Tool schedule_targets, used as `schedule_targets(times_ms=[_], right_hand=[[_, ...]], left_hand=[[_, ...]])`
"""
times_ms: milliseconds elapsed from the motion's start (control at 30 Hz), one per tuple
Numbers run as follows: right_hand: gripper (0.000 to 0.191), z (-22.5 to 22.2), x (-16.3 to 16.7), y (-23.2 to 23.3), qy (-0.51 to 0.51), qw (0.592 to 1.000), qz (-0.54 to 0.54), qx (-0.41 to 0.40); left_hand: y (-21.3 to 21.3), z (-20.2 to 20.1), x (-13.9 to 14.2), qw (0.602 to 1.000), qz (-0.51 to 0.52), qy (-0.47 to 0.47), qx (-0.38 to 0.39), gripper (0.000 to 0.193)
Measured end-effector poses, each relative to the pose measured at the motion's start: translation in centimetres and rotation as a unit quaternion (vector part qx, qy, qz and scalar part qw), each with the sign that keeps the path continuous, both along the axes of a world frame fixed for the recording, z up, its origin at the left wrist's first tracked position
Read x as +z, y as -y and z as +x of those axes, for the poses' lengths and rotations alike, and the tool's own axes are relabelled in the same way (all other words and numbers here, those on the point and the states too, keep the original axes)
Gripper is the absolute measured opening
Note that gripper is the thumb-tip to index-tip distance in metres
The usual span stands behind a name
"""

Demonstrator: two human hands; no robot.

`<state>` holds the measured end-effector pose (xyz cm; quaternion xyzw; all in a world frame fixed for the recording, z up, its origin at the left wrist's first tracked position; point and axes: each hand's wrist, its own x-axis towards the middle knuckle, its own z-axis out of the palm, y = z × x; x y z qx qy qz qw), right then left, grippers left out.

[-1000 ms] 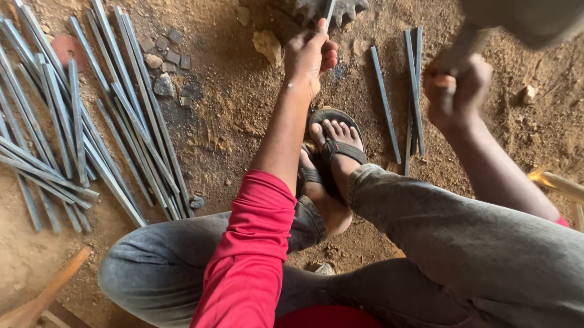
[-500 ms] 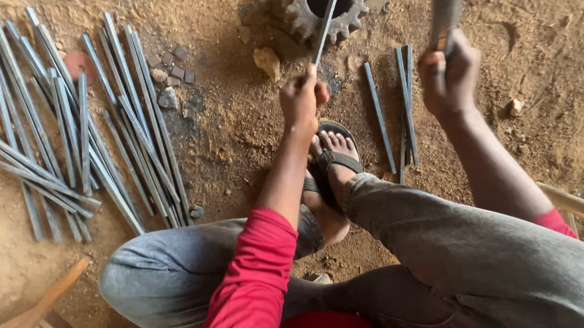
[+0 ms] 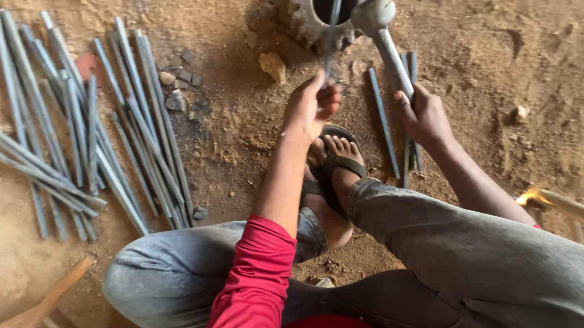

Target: The person sits on the ground and repeatedly hammers metal rods against a gear-shaped anvil. They pick up rods from a pile, strike them with a hammer, and then place them back down or adjust their position.

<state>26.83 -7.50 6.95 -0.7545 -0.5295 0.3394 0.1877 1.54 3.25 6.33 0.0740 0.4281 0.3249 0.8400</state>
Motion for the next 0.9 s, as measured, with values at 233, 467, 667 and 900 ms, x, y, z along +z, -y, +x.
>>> schedule_targets(times_ms=[233,467,667,900], right_hand=[[0.042,-1.5,1.8,-0.9,-0.014,0.998,-0.066,-0.021],[0.043,-2.0,1.9,-0.9,0.017,1.0,-0.021,0.013],[0.049,-1.6,1.6,-0.8,0.01,0.998,-0.054,0.016],[0.05,-1.3,1.0,-0.6,0.031,0.998,-0.041,0.033]], left_hand=[[-2.7,0.4,7.0,0.98,0.023,0.196,-0.02,0.032],[-3.7,1.3,7.6,0.965,0.032,0.257,0.04,0.027],[-3.8,2.3,5.5,0.926,0.02,0.37,0.078,0.021],[-3.9,2.9,5.4,0.904,0.015,0.424,0.055,0.024]])
